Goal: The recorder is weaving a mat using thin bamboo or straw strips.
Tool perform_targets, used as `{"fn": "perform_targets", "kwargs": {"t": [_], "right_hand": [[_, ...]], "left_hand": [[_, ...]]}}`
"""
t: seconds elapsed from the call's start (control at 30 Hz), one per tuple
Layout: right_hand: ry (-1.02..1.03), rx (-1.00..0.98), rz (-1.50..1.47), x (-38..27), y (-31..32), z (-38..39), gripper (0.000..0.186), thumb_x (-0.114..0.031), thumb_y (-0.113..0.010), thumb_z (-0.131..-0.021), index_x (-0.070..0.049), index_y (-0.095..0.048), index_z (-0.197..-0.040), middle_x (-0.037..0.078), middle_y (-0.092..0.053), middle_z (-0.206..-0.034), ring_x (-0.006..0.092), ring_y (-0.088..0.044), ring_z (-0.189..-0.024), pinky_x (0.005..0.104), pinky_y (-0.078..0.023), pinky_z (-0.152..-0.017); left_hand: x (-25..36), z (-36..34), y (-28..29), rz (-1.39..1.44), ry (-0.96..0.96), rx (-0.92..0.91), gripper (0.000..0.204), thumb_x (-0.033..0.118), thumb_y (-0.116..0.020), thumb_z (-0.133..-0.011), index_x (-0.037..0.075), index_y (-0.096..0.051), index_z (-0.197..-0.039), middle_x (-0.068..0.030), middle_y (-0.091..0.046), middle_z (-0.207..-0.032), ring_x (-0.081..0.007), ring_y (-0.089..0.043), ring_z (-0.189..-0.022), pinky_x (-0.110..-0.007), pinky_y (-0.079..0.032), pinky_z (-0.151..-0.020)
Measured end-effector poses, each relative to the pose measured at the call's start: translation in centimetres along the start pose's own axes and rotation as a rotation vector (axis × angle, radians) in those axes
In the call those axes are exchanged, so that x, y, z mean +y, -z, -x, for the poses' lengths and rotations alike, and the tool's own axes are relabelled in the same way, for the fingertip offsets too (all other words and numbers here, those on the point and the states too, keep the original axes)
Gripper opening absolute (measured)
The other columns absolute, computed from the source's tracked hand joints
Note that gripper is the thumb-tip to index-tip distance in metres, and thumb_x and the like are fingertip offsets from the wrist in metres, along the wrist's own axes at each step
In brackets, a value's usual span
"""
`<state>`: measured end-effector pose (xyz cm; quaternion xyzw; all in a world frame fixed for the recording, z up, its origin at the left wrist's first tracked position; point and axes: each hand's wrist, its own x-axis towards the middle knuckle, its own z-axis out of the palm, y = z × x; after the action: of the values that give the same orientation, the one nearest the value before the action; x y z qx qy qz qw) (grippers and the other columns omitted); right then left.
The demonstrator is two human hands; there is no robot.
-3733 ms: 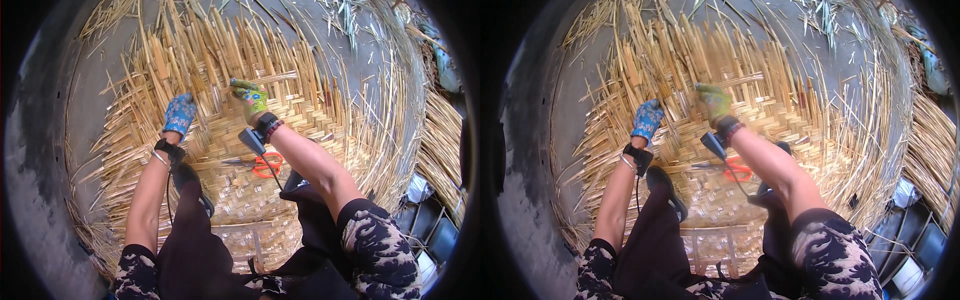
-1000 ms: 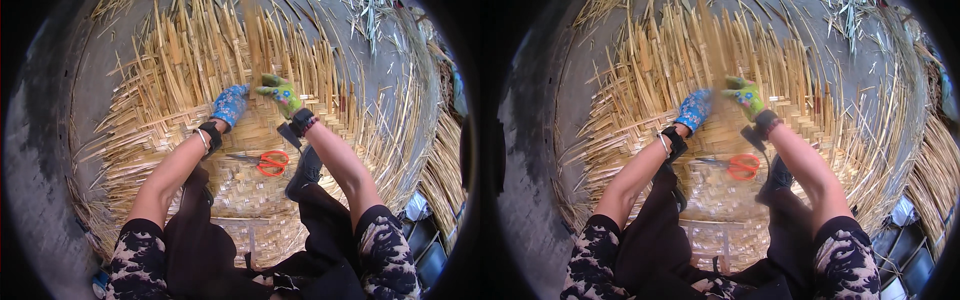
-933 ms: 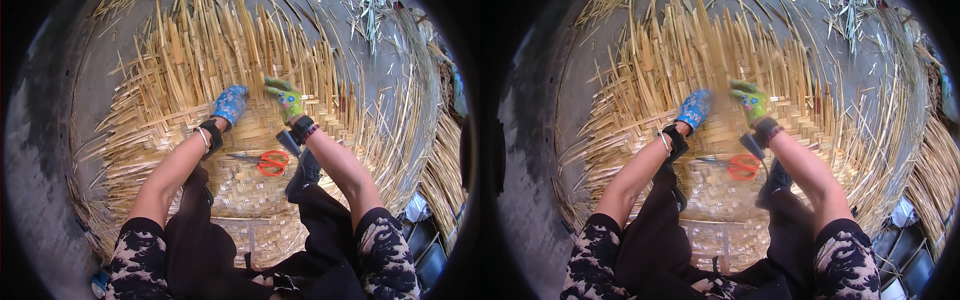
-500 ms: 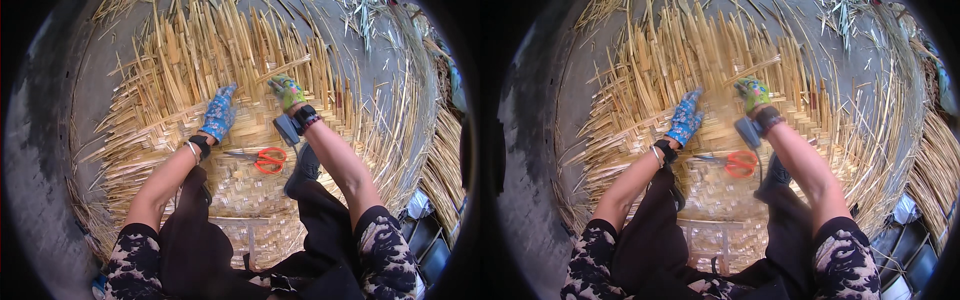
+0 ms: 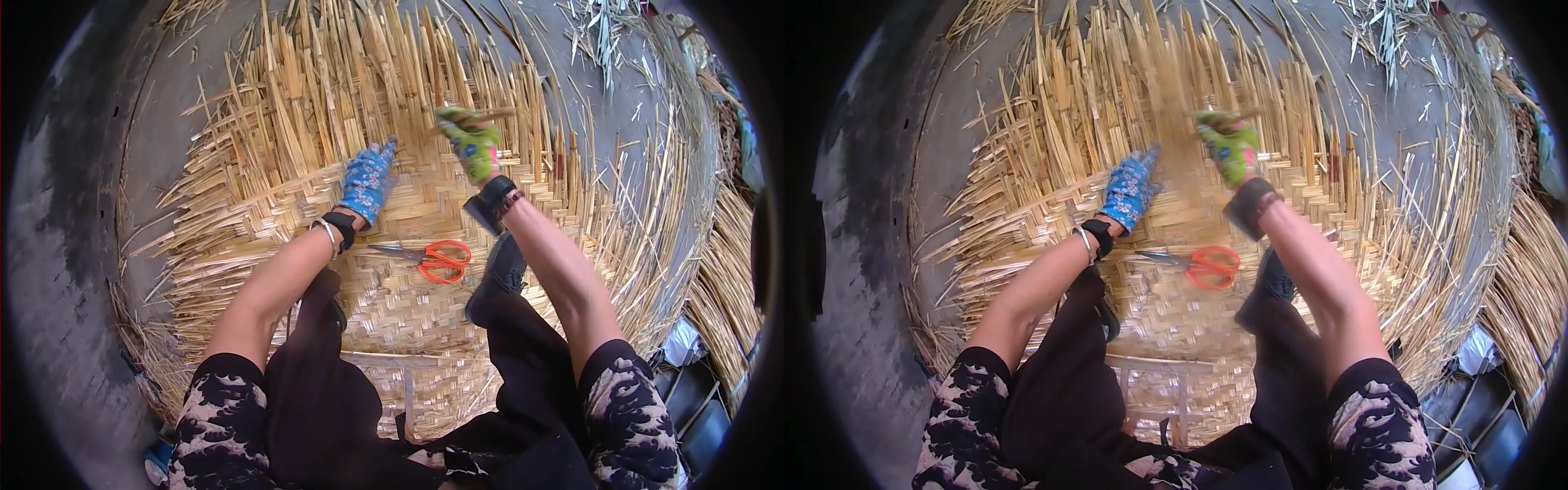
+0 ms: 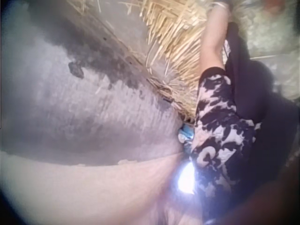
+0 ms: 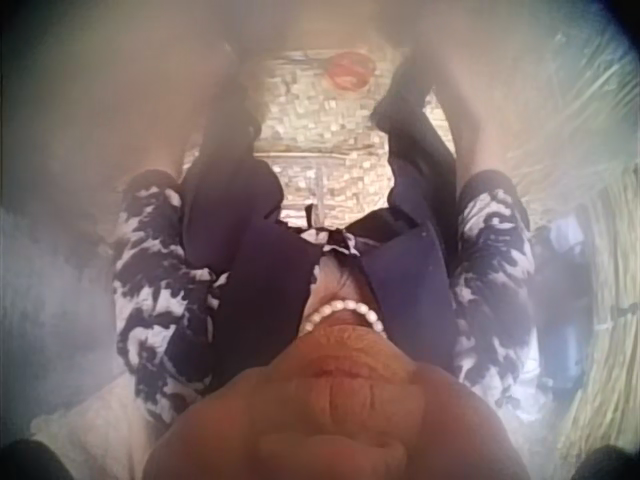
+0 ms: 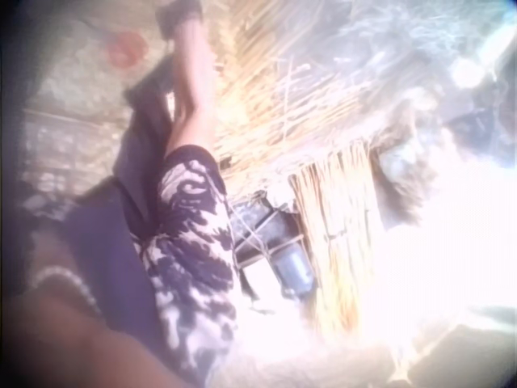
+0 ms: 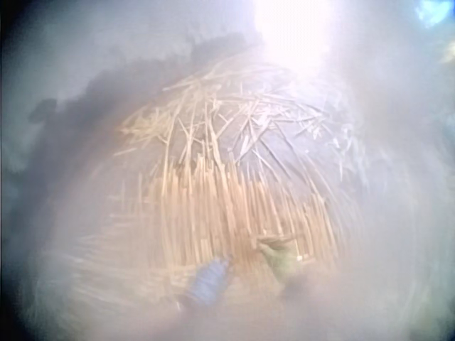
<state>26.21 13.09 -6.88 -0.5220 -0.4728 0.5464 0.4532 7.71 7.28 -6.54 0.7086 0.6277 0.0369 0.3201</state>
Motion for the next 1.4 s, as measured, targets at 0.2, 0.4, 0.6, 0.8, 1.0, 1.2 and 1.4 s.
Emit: {"fn": "perform_targets", "kwargs": {"t": [0.2,0.4,0.6,0.8,1.0,1.2,1.4], "right_hand": [[-0.738,0.038,-0.025,-0.2,1.8,2.1,0.017,-0.020,-0.065,-0.075,-0.004,-0.060,-0.074,0.006,-0.061,-0.069,0.0178,-0.057,-0.060,0.0268,-0.044,-0.054],[0.198,-0.484,1.391,-0.7,0.9,-2.2,0.017,-0.027,-0.060,-0.075,-0.012,-0.062,-0.080,0.011,-0.061,-0.073,0.0313,-0.059,-0.074,0.0386,-0.046,-0.068],[0.027,-0.589,1.297,0.9,-0.7,-2.7,0.021,-0.031,-0.060,-0.072,-0.012,-0.064,-0.078,0.011,-0.063,-0.078,0.0302,-0.060,-0.075,0.0394,-0.047,-0.064],[0.107,-0.605,1.376,1.2,0.0,0.1,0.016,-0.026,-0.055,-0.076,-0.014,-0.063,-0.081,0.009,-0.062,-0.073,0.0284,-0.060,-0.070,0.0370,-0.048,-0.060],[0.202,-0.556,1.460,1.2,0.3,0.2,0.017,-0.029,-0.056,-0.074,-0.012,-0.061,-0.074,0.011,-0.059,-0.067,0.0298,-0.058,-0.062,0.0375,-0.043,-0.053],[0.042,-0.426,1.322,-3.6,7.1,-0.1,0.018,-0.027,-0.061,-0.071,-0.010,-0.064,-0.073,0.013,-0.061,-0.070,0.0312,-0.058,-0.067,0.0401,-0.046,-0.061],[0.109,-0.405,1.123,-3.7,8.6,1.2,0.012,-0.020,-0.058,-0.073,-0.009,-0.064,-0.076,0.012,-0.061,-0.073,0.0304,-0.058,-0.071,0.0393,-0.045,-0.067]], "left_hand": [[0.5,0.3,0.3,-0.254,0.006,0.053,0.070,0.023,-0.070,-0.064,0.019,-0.038,-0.127,-0.0144,-0.046,-0.113,-0.0322,-0.042,-0.104,-0.041,-0.034,-0.089],[0.3,-0.2,0.3,-0.273,0.006,0.034,0.071,0.026,-0.070,-0.064,0.020,-0.038,-0.127,-0.0141,-0.045,-0.114,-0.0320,-0.043,-0.102,-0.042,-0.035,-0.087],[0.4,-0.6,0.7,-0.298,0.038,-0.115,0.067,0.030,-0.066,-0.069,0.019,-0.036,-0.128,-0.0147,-0.045,-0.113,-0.0320,-0.044,-0.102,-0.047,-0.036,-0.083],[-0.4,-0.5,0.0,-0.385,-0.043,-0.156,0.051,0.028,-0.055,-0.076,0.019,-0.041,-0.124,-0.0079,-0.048,-0.111,-0.0258,-0.047,-0.098,-0.047,-0.037,-0.079],[-0.1,-0.3,0.7,-0.496,-0.153,-0.129,0.041,0.031,-0.049,-0.079,0.015,-0.047,-0.117,-0.0070,-0.051,-0.109,-0.0259,-0.048,-0.098,-0.048,-0.036,-0.078],[3.1,-3.4,0.1,-0.604,-0.113,-0.158,0.022,0.024,-0.050,-0.077,0.011,-0.059,-0.093,-0.0088,-0.057,-0.094,-0.0257,-0.054,-0.088,-0.046,-0.041,-0.073],[7.9,-6.7,-2.4,-0.176,-0.245,-0.157,0.020,0.023,-0.056,-0.075,0.009,-0.063,-0.086,-0.0147,-0.058,-0.092,-0.0294,-0.055,-0.092,-0.038,-0.045,-0.076]]}}
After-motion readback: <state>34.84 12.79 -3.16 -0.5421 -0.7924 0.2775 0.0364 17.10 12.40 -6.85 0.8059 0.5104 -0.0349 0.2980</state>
